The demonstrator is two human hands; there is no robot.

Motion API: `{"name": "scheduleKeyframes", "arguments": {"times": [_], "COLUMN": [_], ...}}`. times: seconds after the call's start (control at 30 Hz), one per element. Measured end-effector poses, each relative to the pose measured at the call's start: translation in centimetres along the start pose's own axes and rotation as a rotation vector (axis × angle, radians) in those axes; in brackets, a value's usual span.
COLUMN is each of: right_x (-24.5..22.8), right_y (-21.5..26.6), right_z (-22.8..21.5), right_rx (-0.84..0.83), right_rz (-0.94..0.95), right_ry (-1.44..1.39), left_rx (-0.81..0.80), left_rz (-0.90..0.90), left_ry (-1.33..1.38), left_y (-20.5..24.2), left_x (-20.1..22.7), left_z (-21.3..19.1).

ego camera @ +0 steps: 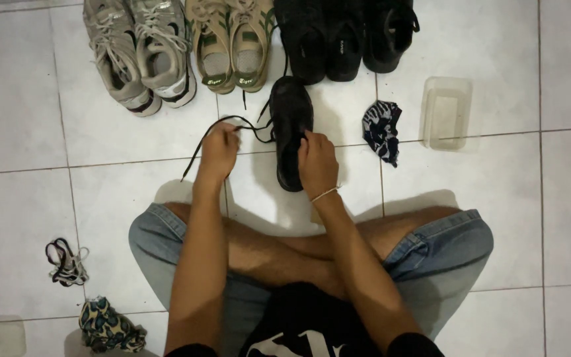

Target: Threading a shoelace through the eyelets of a black shoe while sitting on the floor

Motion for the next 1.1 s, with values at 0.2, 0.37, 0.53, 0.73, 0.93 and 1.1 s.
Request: {"name": "scheduleKeyframes", "arguments": {"times": [0.2, 0.37, 0.53, 0.73, 0.93, 1.1], "right_x": [-1.1, 0.0, 0.6, -0.2, 2.4, 4.0], "right_y": [-0.9, -2.0, -2.7, -2.8, -3.2, -3.6], "right_z": [0.2, 0.5, 0.8, -2.6, -1.5, -0.3], "right_rx": [-0.011, 0.088, -0.078, 0.052, 0.145, 0.047], "right_rz": [-0.055, -0.053, 0.027, 0.032, 0.008, 0.159], "right_ry": [0.148, 0.254, 0.199, -0.115, -0.294, -0.391], "left_rx": [-0.05, 0.008, 0.033, -0.033, 0.118, 0.03], "left_rz": [0.292, 0.388, 0.459, 0.553, 0.649, 0.349], "left_ry": [-0.043, 0.022, -0.105, -0.173, -0.323, 0.055], "left_y": [0.2, -0.8, -1.8, -2.2, -1.6, -1.4], "left_x": [7.1, 10.5, 9.4, 8.7, 9.4, 10.0], "left_z": [3.3, 5.7, 7.4, 9.0, 10.1, 8.7]}}
Point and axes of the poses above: each hand's wrist, its own y-axis away from the middle knuckle, its own z-axis out of the palm, x = y × z, the point moved 7 cm from there along -y, towards the middle knuckle
